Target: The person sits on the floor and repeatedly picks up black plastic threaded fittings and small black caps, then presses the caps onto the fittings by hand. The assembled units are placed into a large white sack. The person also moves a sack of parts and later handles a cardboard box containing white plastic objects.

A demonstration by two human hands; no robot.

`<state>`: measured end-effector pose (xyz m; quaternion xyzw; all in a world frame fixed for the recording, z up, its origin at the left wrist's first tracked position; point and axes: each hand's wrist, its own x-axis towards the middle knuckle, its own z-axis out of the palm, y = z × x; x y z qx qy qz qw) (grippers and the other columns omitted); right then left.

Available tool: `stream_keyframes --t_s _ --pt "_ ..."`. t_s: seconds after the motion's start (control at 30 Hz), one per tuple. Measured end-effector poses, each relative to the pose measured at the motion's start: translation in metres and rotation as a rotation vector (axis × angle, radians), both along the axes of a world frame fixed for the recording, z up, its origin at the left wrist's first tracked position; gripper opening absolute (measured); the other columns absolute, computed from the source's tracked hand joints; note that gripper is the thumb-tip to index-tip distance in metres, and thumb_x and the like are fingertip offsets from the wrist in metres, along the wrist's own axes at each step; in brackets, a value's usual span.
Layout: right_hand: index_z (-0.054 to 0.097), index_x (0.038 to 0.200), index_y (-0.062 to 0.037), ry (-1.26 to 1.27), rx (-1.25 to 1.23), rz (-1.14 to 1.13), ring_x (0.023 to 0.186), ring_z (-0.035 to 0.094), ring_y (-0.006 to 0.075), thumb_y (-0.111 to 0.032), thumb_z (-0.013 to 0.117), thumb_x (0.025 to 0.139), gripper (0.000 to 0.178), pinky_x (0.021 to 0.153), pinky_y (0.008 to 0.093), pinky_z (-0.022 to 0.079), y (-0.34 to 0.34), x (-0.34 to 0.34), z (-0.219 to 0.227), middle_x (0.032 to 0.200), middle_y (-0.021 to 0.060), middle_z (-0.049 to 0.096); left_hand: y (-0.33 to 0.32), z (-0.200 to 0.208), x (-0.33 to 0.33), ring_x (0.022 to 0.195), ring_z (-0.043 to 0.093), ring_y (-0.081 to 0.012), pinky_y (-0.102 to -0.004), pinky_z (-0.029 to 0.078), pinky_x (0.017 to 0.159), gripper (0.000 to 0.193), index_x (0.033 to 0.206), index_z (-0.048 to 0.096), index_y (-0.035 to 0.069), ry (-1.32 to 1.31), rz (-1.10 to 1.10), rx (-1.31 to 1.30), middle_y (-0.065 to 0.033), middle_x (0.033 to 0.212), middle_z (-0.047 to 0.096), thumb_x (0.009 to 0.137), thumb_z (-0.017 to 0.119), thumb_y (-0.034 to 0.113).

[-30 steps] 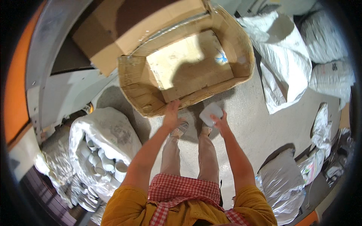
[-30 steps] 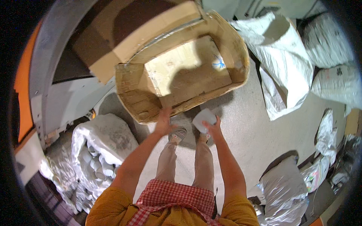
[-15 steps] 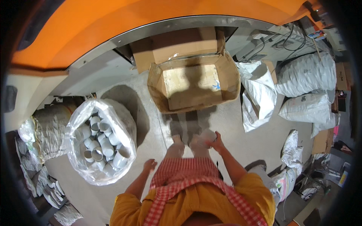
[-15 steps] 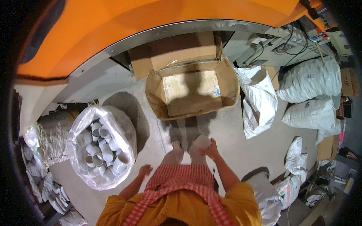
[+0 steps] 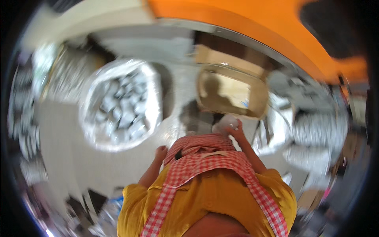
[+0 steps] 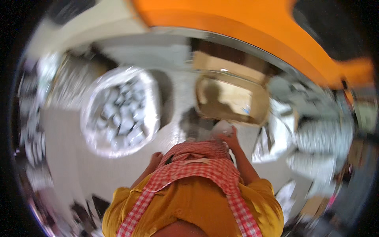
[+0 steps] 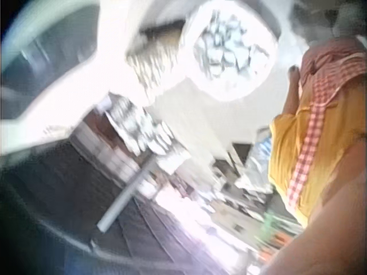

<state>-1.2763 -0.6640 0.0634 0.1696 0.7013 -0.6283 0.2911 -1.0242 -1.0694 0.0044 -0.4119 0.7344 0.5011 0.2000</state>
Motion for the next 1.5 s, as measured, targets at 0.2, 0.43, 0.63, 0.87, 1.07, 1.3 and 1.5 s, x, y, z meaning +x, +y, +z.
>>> stream_keyframes --t_s 0.2,0.43,0.63,0.87,1.07,1.3,1.5 --pt "0.013 0.141 -0.0028 -0.081 0.062 0.456 0.106 0.055 0.0293 -0.020 0.080 0.071 0.099 0.083 0.0386 0.050 -0.140 -0.053 0.079 0.125 0.0214 0.046 0.027 -0.028 0.055 0.087 0.066 -0.0253 -0.0359 0.051 0.079 0.042 0.107 0.064 0.001 -0.128 0.367 0.021 -0.0171 0.096 0.068 0.078 0.062 0.032" --pt "0.018 0.139 -0.0037 -0.247 -0.180 0.863 0.110 0.050 0.0270 -0.038 0.073 0.077 0.090 0.084 0.0381 0.047 -0.303 -0.076 0.067 0.127 0.0183 0.042 0.053 0.037 0.083 0.066 0.064 -0.0170 -0.0298 0.052 0.064 0.045 0.109 0.061 -0.004 -0.151 0.861 0.062 -0.0131 0.084 0.068 0.078 0.060 0.028" --pt "0.008 0.142 -0.0083 -0.279 -0.266 0.900 0.113 0.048 0.0250 -0.035 0.073 0.078 0.096 0.087 0.0406 0.045 -0.453 -0.066 0.081 0.132 0.0136 0.036 0.043 0.024 0.095 0.076 0.066 -0.0172 -0.0305 0.052 0.070 0.048 0.112 0.060 -0.004 -0.170 0.934 0.018 -0.0142 0.092 0.068 0.079 0.060 0.031" --pt "-0.006 0.143 0.0000 0.025 -0.090 0.903 0.121 0.040 0.0276 -0.028 0.077 0.074 0.112 0.098 0.0361 0.038 -0.545 -0.063 0.030 0.140 0.0188 0.030 -0.047 -0.038 0.135 0.079 0.066 -0.0217 -0.0338 0.052 0.071 0.052 0.118 0.054 -0.003 -0.151 0.949 0.134 -0.0155 0.091 0.068 0.081 0.064 0.032" --pt "0.012 0.141 0.0002 0.219 0.281 0.587 0.120 0.039 0.0264 -0.018 0.085 0.064 0.108 0.101 0.0358 0.035 -0.506 -0.143 -0.099 0.134 0.0175 0.037 -0.208 -0.073 0.189 0.101 0.060 -0.0298 -0.0369 0.047 0.087 0.081 0.133 0.035 -0.003 -0.183 1.139 -0.121 -0.0218 0.113 0.059 0.074 0.074 0.037" --pt "0.003 0.143 -0.0011 0.200 0.581 0.471 0.121 0.039 0.0261 -0.016 0.083 0.066 0.112 0.103 0.0380 0.031 -0.579 -0.192 -0.159 0.137 0.0187 0.033 -0.351 -0.060 0.125 0.126 0.037 -0.0251 -0.0359 0.032 0.103 0.102 0.142 0.016 -0.001 0.104 1.523 -0.135 -0.0182 0.142 0.032 0.070 0.081 0.031" --pt "0.031 0.133 0.0003 0.193 0.361 0.654 0.107 0.049 0.0232 -0.007 0.073 0.073 0.074 0.090 0.0357 0.040 -0.612 -0.206 -0.216 0.121 0.0119 0.050 -0.377 -0.078 0.095 0.106 0.052 -0.0231 -0.0354 0.040 0.093 0.059 0.124 0.042 -0.009 0.271 1.654 -0.157 -0.0142 0.120 0.053 0.080 0.070 0.018"
